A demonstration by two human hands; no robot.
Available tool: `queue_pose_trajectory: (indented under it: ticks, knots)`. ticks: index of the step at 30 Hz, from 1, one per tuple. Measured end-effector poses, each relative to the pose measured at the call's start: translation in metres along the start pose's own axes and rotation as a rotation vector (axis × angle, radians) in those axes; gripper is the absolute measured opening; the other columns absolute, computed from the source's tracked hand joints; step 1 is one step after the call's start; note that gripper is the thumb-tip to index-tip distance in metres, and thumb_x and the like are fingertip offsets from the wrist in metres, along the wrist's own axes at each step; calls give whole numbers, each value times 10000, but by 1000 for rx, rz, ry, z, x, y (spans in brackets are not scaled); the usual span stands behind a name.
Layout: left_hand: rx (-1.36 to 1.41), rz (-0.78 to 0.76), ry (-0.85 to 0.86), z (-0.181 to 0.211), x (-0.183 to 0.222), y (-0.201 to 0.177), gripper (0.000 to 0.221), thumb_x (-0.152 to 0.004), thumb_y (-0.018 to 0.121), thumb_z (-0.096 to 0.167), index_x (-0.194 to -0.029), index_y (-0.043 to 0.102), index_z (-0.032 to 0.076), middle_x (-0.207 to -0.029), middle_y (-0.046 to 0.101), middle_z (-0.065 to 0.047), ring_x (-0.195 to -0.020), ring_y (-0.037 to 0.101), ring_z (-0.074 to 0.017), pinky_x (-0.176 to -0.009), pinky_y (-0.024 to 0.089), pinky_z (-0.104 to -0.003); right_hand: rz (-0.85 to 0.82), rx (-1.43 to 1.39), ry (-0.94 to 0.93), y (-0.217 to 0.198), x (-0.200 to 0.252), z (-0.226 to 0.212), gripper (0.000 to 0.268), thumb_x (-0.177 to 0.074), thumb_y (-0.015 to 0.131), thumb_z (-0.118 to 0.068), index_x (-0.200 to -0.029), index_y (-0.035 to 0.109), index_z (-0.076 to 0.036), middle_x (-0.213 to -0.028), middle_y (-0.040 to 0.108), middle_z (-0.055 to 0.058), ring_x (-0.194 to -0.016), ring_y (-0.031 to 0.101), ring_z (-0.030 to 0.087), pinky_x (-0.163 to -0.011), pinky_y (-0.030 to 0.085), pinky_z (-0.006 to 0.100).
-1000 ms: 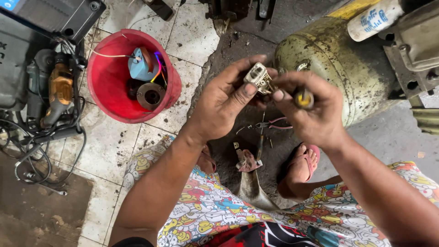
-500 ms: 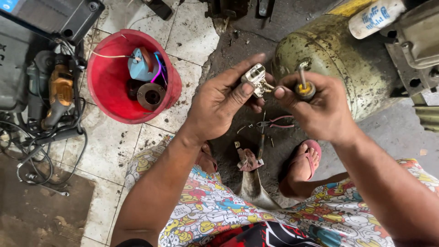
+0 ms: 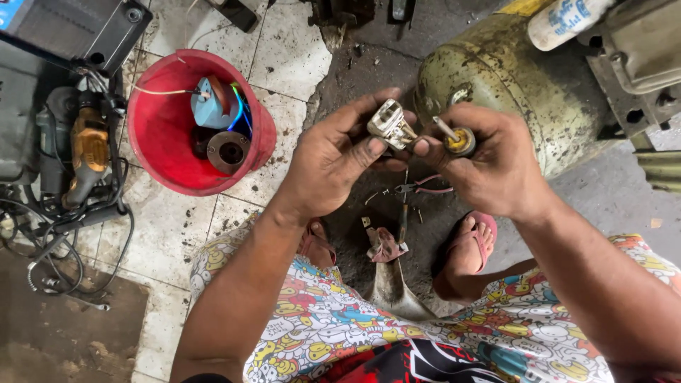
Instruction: Using a screwdriver to repair or adjust an electrical component on an air compressor.
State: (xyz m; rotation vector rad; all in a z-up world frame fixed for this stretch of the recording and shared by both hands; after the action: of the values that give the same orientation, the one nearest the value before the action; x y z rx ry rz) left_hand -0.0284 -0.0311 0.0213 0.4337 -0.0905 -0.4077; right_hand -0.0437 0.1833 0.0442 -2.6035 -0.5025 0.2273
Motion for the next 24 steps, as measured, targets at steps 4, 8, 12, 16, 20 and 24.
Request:
queue_pose_trajectory:
  ticks: [4, 8, 12, 16, 20, 24]
  knots:
    - [36, -42, -4, -1, -1, -2, 523, -1063, 623, 202, -1528, 438, 52, -1437, 616, -189, -1296, 645, -271, -1034, 651, -416, -20, -92, 31, -1, 0, 1, 370, -994, 731, -187, -737, 475, -114, -710, 390, -42, -642, 341, 84, -572, 256, 272]
    - [27, -39, -37, -2, -2, -3, 550, -1050, 632, 231, -1538, 440, 62, -1425, 622, -176, -1247, 669, -271, -983, 666, -400, -20, -55, 11, -2, -1, 0, 245, -972, 766, -147, -808, 596, -84, -738, 488, -15, -639, 405, 89, -565, 300, 266]
    - [-178, -21, 2, 5, -3, -3, 531, -1040, 630, 289, -1497, 482, 62, -1382, 660, -165, -1268, 654, -233, -1019, 642, -356, -25, 101, -52, -4, -1, -5, 156, -968, 757, -193, -914, 683, -67, -752, 556, 28, -666, 483, 153, -613, 361, 314]
    - [-286, -36, 22, 9, -2, -3, 525, -1049, 618, 301, -1500, 478, 73, -1374, 675, -143, -1287, 642, -196, -1099, 586, -327, -14, 95, -40, 2, 1, -1, 156, -960, 768, -198, -915, 677, -79, -775, 588, 26, -664, 517, 154, -610, 384, 314]
    - [-312, -48, 48, 7, -3, -4, 500, -1058, 615, 252, -1497, 478, 55, -1363, 677, -140, -1274, 649, -193, -1138, 541, -314, -8, 124, -110, 2, 1, -6, 127, -942, 754, -184, -910, 688, -80, -798, 640, 39, -694, 565, 179, -619, 412, 340]
    - [-135, -52, -33, 5, 0, -2, 545, -1032, 637, 247, -1503, 465, 34, -1356, 653, -163, -1226, 662, -237, -972, 664, -356, 1, 153, -196, 3, 5, -6, 168, -773, 564, -49, -898, 674, -74, -772, 651, 39, -711, 532, 205, -644, 416, 361]
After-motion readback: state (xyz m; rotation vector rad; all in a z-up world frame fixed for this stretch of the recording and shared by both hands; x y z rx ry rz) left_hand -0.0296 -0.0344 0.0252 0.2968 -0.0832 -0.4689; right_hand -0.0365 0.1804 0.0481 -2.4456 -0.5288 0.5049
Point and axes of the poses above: each hand's wrist, its own x-axis away from the middle knuckle, its own y-axis out of the palm, z = x × y, the point moved 2 cm from there along -x, towards the middle knuckle
